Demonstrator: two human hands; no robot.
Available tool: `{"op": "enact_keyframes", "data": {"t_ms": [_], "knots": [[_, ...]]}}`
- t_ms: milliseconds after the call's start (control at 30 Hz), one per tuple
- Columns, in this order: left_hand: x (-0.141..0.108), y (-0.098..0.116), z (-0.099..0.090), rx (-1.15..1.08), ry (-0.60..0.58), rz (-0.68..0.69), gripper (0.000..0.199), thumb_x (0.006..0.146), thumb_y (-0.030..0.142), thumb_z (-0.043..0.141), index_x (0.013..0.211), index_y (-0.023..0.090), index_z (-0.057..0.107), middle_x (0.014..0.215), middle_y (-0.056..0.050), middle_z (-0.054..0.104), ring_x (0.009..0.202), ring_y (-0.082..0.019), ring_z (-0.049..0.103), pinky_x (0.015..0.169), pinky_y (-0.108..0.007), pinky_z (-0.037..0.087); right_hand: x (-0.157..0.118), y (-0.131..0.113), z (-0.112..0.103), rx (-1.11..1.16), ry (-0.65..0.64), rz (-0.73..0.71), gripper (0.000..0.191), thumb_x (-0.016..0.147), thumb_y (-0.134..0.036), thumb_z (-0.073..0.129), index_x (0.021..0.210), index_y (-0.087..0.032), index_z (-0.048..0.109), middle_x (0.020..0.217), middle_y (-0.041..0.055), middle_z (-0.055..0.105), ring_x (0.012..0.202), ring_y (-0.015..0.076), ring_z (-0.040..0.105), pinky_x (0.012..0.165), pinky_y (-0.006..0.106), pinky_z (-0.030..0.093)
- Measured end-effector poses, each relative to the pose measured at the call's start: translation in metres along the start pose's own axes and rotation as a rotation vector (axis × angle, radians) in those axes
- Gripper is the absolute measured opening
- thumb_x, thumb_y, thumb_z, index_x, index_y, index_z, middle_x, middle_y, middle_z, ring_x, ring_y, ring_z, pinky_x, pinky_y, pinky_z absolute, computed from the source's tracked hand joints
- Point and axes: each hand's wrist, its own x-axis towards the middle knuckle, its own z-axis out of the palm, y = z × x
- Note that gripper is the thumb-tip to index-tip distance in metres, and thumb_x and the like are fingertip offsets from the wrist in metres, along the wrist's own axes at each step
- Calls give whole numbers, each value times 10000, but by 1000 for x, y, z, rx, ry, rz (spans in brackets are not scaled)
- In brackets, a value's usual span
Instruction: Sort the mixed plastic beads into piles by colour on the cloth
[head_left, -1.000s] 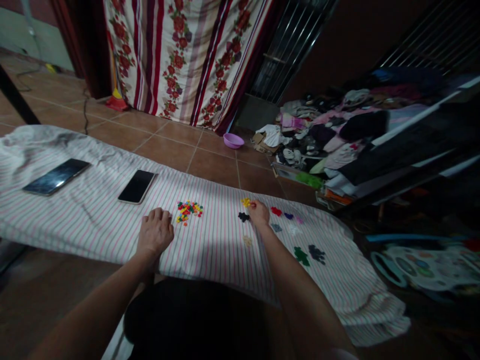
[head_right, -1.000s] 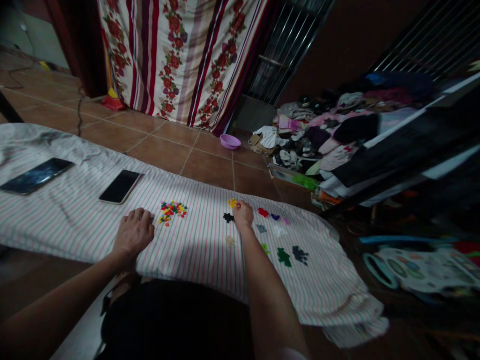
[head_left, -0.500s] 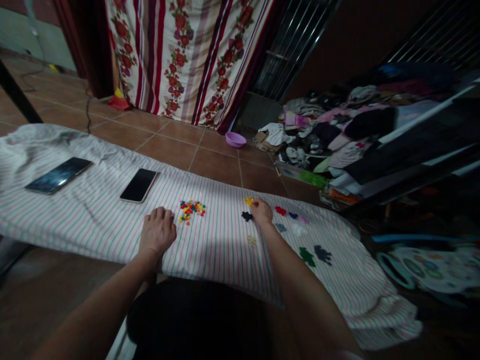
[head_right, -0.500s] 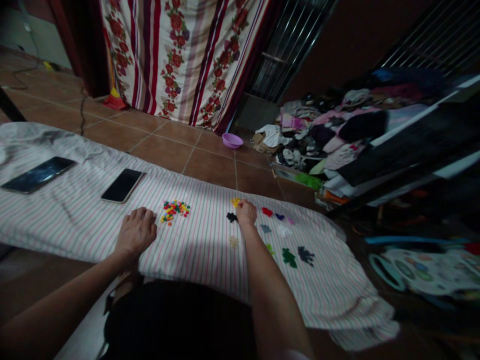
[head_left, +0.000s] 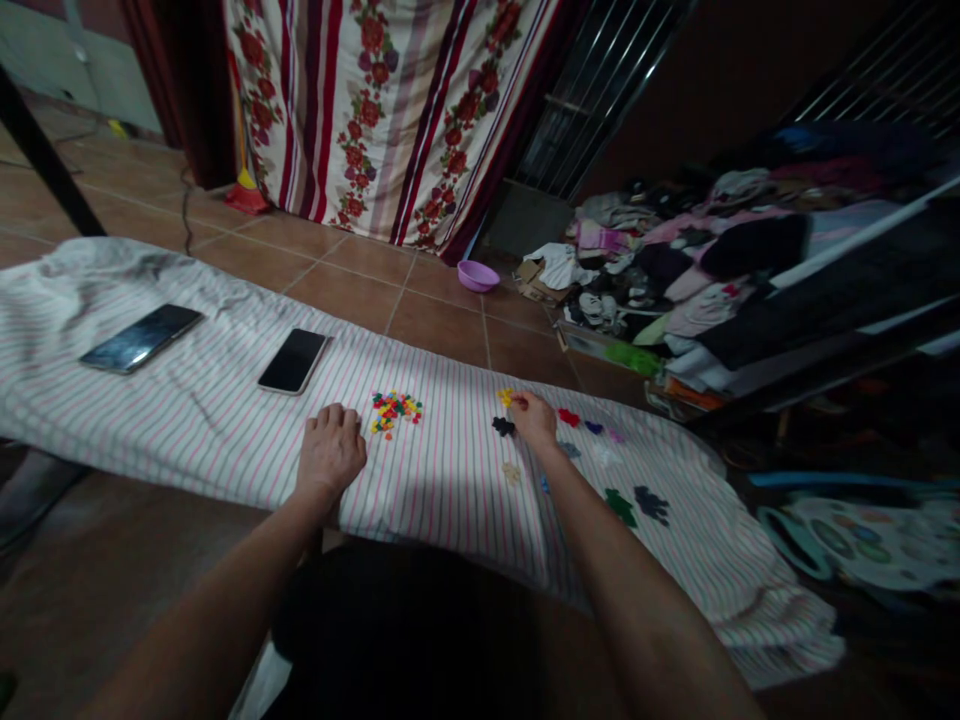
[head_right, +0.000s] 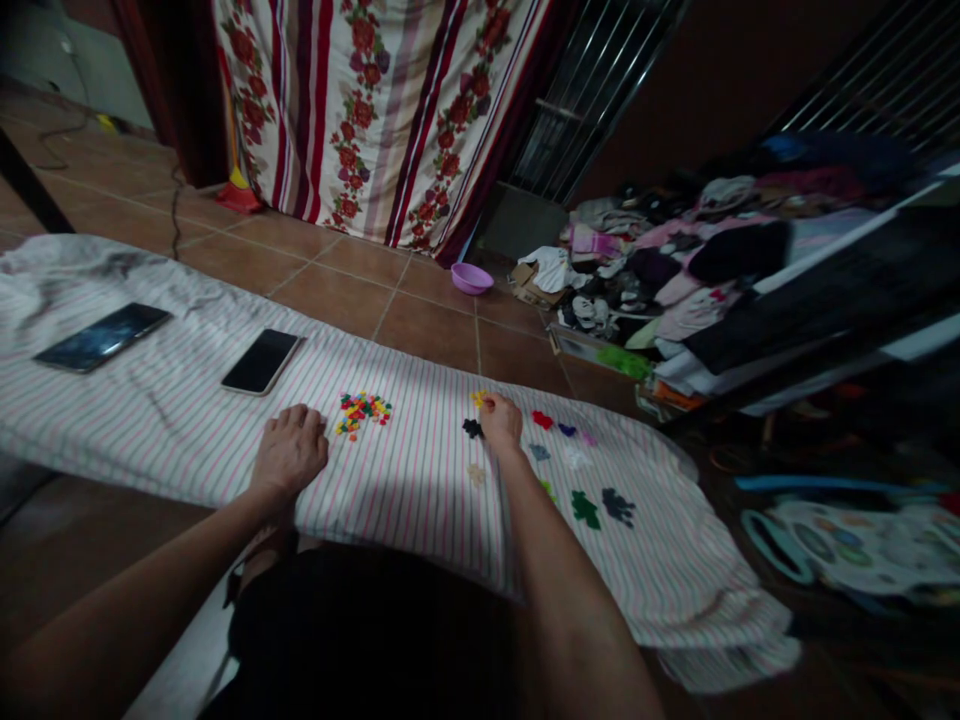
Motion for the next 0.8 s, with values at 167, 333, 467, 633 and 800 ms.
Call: {"op": "enact_keyframes", "data": {"t_ms": [167,333,467,633,800], "knots": [[0,-1,2,-17,30,-5,189,882,229,417,981,159,561,1011,-128,574,991,-293,520,815,-418,366,-12,-44,8,145,-9,-197,271,794,-139,503,931,-183,732,898,62,716,820,186,617,794,290,465],[-1,-2,5,-23,66,-5,163,873,223,445,977,167,557,1001,-111,574,985,-281,526,808,-406,368,-45,-101,20,303,-162,-463,238,822,-151,545,958,-195,736,890,43,667,793,157,599,778,275,470],[-1,-3,6,-22,82,-4,170,898,219,412,970,168,557,993,-109,578,978,-281,531,801,-408,368,-78,-141,21,327,-310,-609,250,877,-142,537,1024,-209,728,938,35,634,859,140,595,815,258,465],[-1,-3,5,-14,77,-7,181,912,220,395,973,167,557,986,-108,582,964,-280,536,798,-406,368,-108,-170,21,149,-431,-761,257,929,-172,537,1125,-231,693,1088,55,604,986,158,580,838,264,467],[-1,-3,5,-4,68,-7,165,892,220,426,974,164,557,996,-112,582,972,-284,536,803,-401,369,-118,-180,27,-86,-437,-810,257,980,-188,462,1082,-226,695,1078,78,593,911,180,575,727,278,468]]}}
